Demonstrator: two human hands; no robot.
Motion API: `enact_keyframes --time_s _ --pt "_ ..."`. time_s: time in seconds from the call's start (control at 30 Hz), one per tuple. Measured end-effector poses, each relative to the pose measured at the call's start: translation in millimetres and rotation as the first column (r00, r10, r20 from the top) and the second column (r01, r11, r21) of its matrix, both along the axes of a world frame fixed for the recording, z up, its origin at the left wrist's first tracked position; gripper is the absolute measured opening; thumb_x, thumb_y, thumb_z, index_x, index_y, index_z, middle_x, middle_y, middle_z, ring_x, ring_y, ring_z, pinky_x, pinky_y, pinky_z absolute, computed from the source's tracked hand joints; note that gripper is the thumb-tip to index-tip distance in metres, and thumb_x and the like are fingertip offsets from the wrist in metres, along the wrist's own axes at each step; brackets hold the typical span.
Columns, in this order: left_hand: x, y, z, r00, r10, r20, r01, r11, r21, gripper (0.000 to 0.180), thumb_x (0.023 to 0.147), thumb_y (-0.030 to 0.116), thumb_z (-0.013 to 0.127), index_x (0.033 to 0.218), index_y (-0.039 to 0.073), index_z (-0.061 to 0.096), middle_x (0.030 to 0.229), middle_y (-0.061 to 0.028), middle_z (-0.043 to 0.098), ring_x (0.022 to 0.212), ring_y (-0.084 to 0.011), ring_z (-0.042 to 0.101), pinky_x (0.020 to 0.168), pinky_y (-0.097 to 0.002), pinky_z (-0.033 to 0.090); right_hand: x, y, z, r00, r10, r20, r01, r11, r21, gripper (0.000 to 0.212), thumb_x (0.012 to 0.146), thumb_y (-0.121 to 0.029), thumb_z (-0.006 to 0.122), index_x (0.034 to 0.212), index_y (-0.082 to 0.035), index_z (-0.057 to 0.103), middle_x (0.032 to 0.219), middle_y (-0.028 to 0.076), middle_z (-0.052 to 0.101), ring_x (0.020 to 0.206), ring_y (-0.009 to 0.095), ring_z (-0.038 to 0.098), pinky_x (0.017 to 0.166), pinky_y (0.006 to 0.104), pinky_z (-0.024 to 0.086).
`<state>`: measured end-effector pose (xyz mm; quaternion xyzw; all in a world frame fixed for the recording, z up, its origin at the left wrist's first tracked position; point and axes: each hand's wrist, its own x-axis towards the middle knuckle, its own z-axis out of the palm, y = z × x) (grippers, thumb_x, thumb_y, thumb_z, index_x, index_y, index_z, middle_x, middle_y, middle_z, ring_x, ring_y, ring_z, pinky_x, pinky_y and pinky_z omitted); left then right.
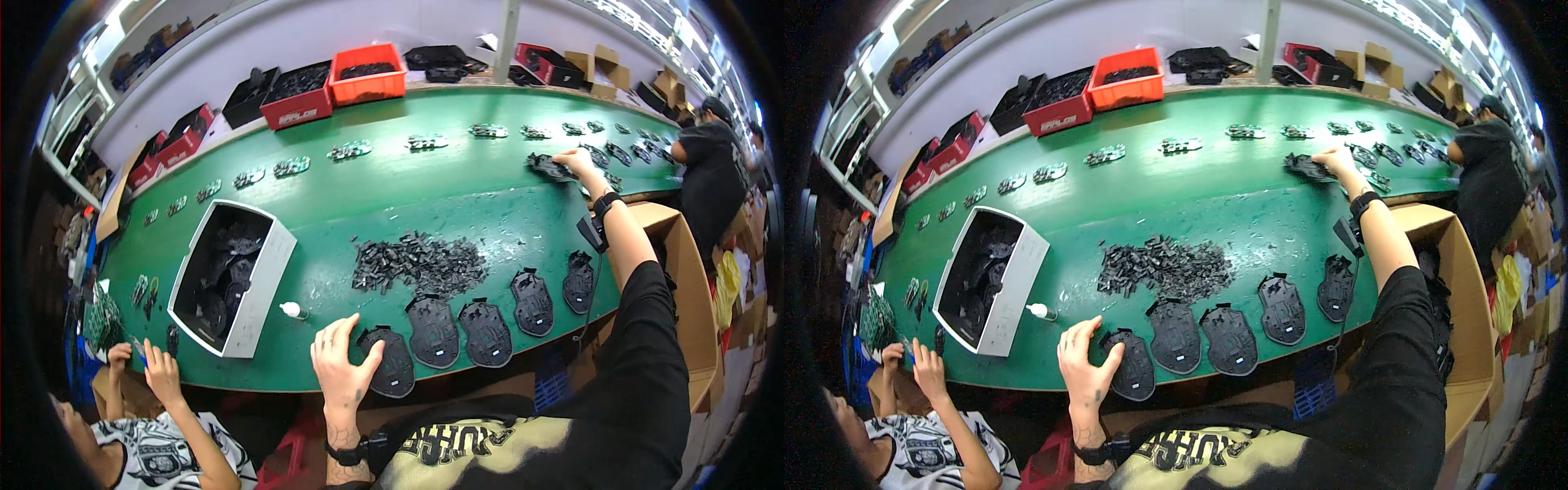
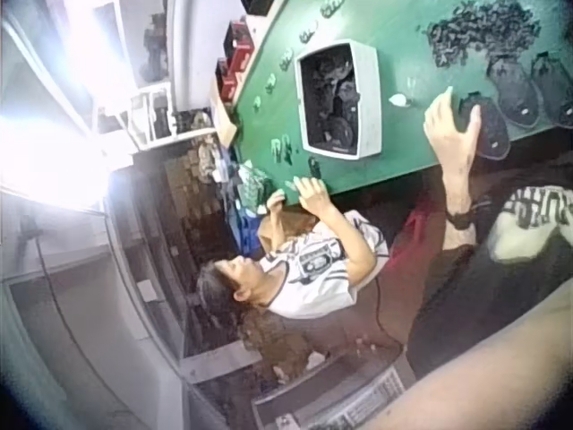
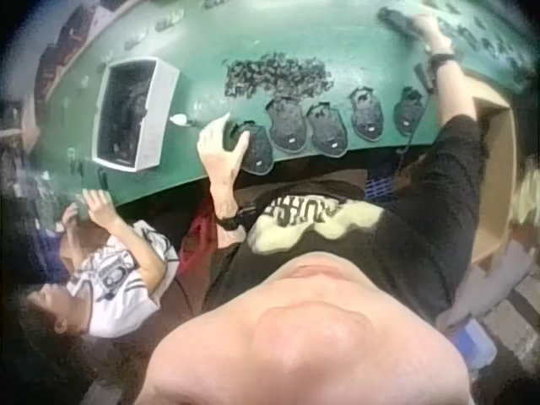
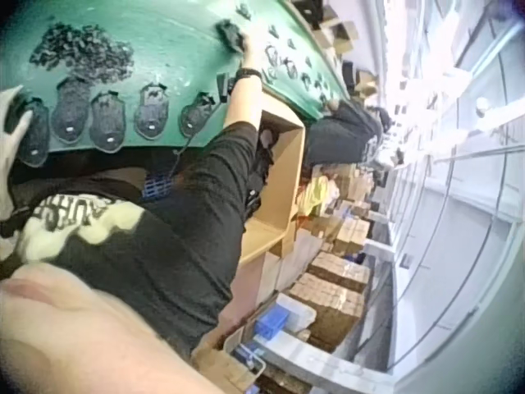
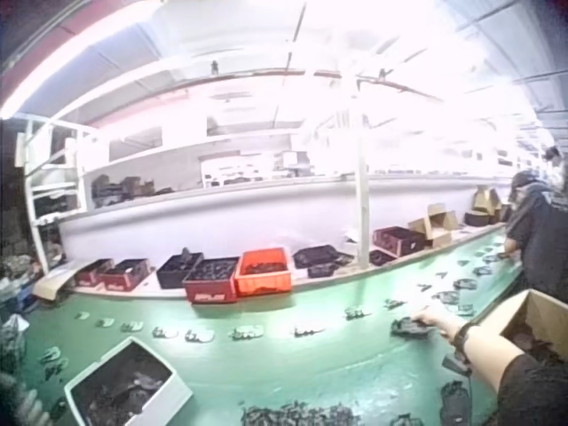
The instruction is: The person assembles electronic components on a green workbench. They apply glue to black plastic casings, insert small black parts, and attach circuit boards. The person handles multiple units sequentially, placing finished assemblies on the table.
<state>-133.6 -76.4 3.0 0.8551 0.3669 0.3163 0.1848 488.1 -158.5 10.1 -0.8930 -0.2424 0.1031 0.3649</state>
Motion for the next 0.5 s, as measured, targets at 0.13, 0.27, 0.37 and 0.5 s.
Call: enact_keyframes --time_s 0.13,0.27,0.37,0.5 --pt "-5.9 -1.1 1.6 0.999 -0.02 -0.046 0.02 1.0 -0.001 0.041 0.069 0.029 0.079 0.103 0.009 0.066 0.104 -0.0038 0.059 0.099 -0.024 0.053 0.087 -0.0378 0.04 10.3 14.9 -39.5 0.949 -0.232 0.214 0.248 0.967 -0.05 0.052 0.064 -0.039 0.083 0.102 -0.007 0.068 0.102 0.011 0.069 0.1 0.024 0.063 0.09 0.0343 0.046" --pt "-3.1 -0.8 3.0 0.998 0.01 -0.069 -0.009 1.0 0.015 0.037 0.069 0.028 0.079 0.099 0.01 0.067 0.102 -0.0027 0.058 0.098 -0.0233 0.053 0.086 -0.0372 0.04 -27.8 30.7 -20.8 0.882 -0.238 0.407 0.368 0.887 -0.277 0.056 0.068 -0.049 0.078 0.11 -0.014 0.065 0.116 0.014 0.06 0.115 0.03 0.051 0.096 0.0437 0.041" --pt "-4.6 0.2 -2.1 1.0 0.023 -0.02 -0.022 0.999 0.026 0.037 0.068 0.027 0.08 0.097 0.008 0.066 0.098 -0.0033 0.06 0.095 -0.024 0.054 0.086 -0.0374 0.041 -43.7 35.8 -7.2 0.79 -0.193 0.582 0.323 0.938 -0.128 0.051 0.07 -0.045 0.076 0.11 -0.015 0.065 0.121 0.014 0.056 0.119 0.032 0.047 0.096 0.0447 0.041" --pt "-1.2 1.8 -2.6 0.996 0.014 0.086 -0.015 1.0 0.002 0.036 0.066 0.021 0.082 0.094 0.006 0.064 0.092 -0.0048 0.062 0.088 -0.0239 0.056 0.083 -0.0365 0.043 -94.0 57.8 32.8 0.796 0.422 0.433 -0.506 0.858 0.094 0.034 0.078 -0.025 0.072 0.105 -0.006 0.068 0.101 0.013 0.067 0.097 0.023 0.062 0.085 0.0333 0.048"
